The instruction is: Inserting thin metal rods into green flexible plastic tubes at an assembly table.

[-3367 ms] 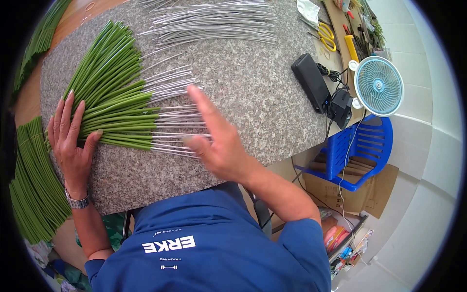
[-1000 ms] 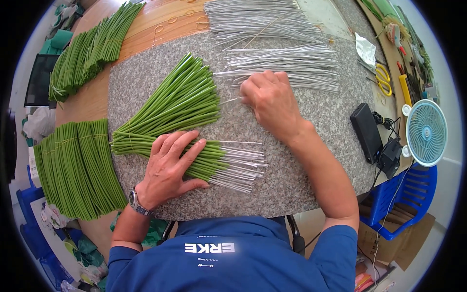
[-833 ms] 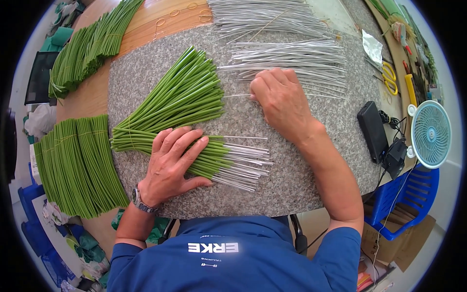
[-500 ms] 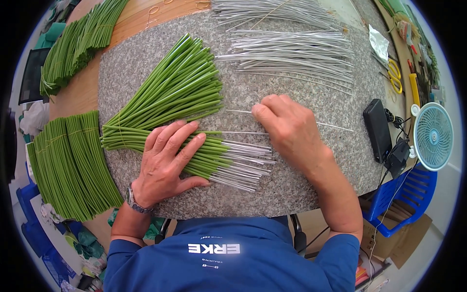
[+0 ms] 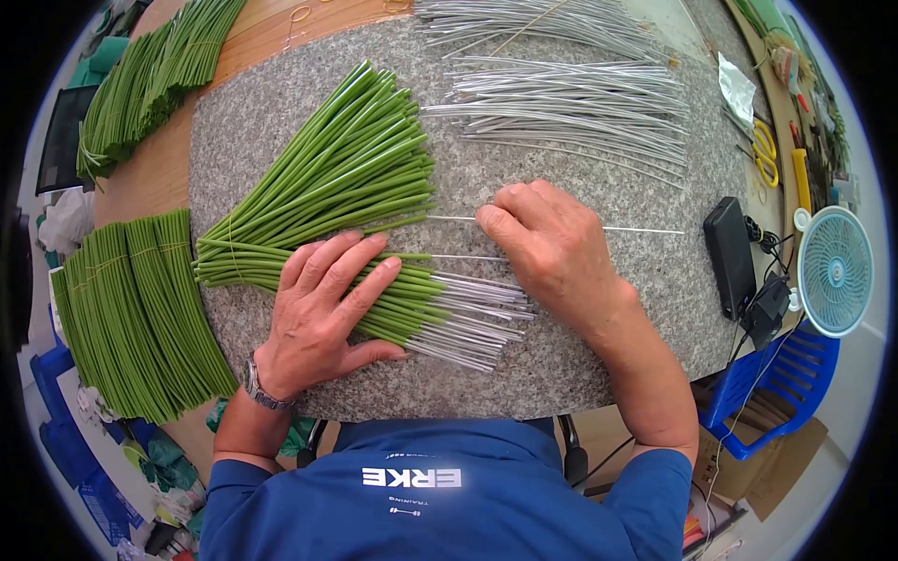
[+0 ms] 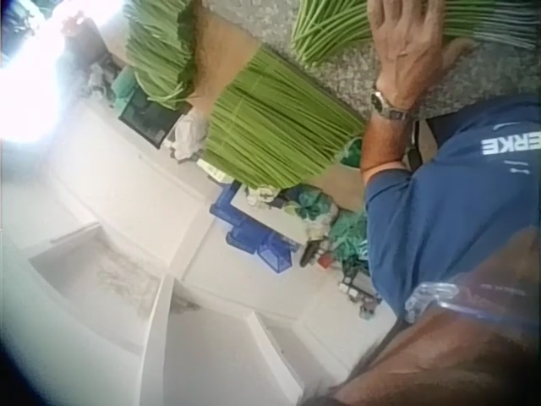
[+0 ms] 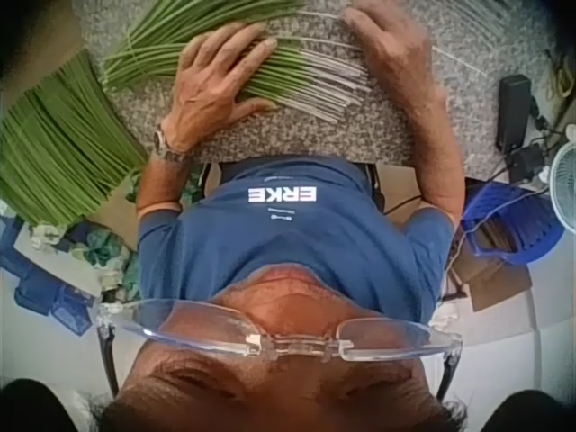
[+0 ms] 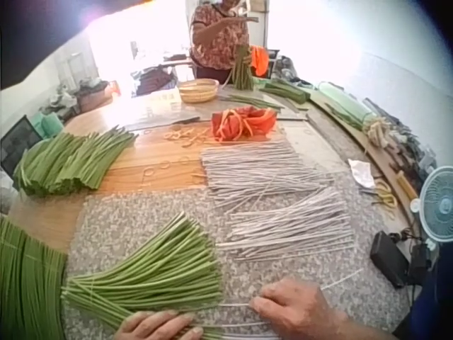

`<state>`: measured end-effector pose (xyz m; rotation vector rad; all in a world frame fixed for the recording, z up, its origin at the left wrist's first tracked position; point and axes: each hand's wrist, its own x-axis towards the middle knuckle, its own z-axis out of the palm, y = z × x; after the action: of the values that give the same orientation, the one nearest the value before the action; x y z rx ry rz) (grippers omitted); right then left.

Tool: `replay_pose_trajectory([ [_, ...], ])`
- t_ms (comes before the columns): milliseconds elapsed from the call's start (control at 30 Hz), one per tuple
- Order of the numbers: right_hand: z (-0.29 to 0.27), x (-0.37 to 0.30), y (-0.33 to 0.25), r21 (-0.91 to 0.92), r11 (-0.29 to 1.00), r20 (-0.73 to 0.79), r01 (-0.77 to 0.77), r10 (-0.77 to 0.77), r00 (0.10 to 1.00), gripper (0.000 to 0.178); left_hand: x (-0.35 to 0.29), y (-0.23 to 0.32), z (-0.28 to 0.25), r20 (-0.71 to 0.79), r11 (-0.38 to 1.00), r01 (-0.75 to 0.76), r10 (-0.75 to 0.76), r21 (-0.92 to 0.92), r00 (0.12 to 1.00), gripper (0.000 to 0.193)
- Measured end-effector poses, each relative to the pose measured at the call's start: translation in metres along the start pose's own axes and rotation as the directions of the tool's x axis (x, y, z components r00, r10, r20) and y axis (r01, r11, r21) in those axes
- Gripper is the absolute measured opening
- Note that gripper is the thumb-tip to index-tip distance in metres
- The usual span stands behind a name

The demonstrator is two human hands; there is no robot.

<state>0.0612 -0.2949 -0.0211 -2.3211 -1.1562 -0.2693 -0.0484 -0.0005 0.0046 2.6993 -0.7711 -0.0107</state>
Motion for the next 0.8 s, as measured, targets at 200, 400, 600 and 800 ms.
replay_pose_trajectory([
  [200,-0.004,0.006,-0.002,-0.001,0.999,-0.016,0.048,-0.048,0.999,0.021,0.003,0.000,-0.003,0.012,1.000,-0.005,0.005,0.002,1.000,0.093],
  [400,0.009,0.025,-0.021,0.191,0.978,0.013,0.079,-0.083,0.996,0.028,0.003,0.004,-0.007,0.026,0.999,0.029,-0.028,-0.020,0.999,0.092],
  [600,0.024,0.023,-0.039,0.203,0.979,0.084,0.010,-0.027,0.996,0.032,0.002,0.004,-0.004,-0.001,1.000,0.012,-0.012,-0.019,1.000,0.090],
  [800,-0.005,0.010,0.009,-0.169,0.968,-0.155,-0.187,0.161,0.975,0.022,0.002,0.002,-0.006,-0.007,1.000,-0.006,0.006,-0.011,1.000,0.092],
])
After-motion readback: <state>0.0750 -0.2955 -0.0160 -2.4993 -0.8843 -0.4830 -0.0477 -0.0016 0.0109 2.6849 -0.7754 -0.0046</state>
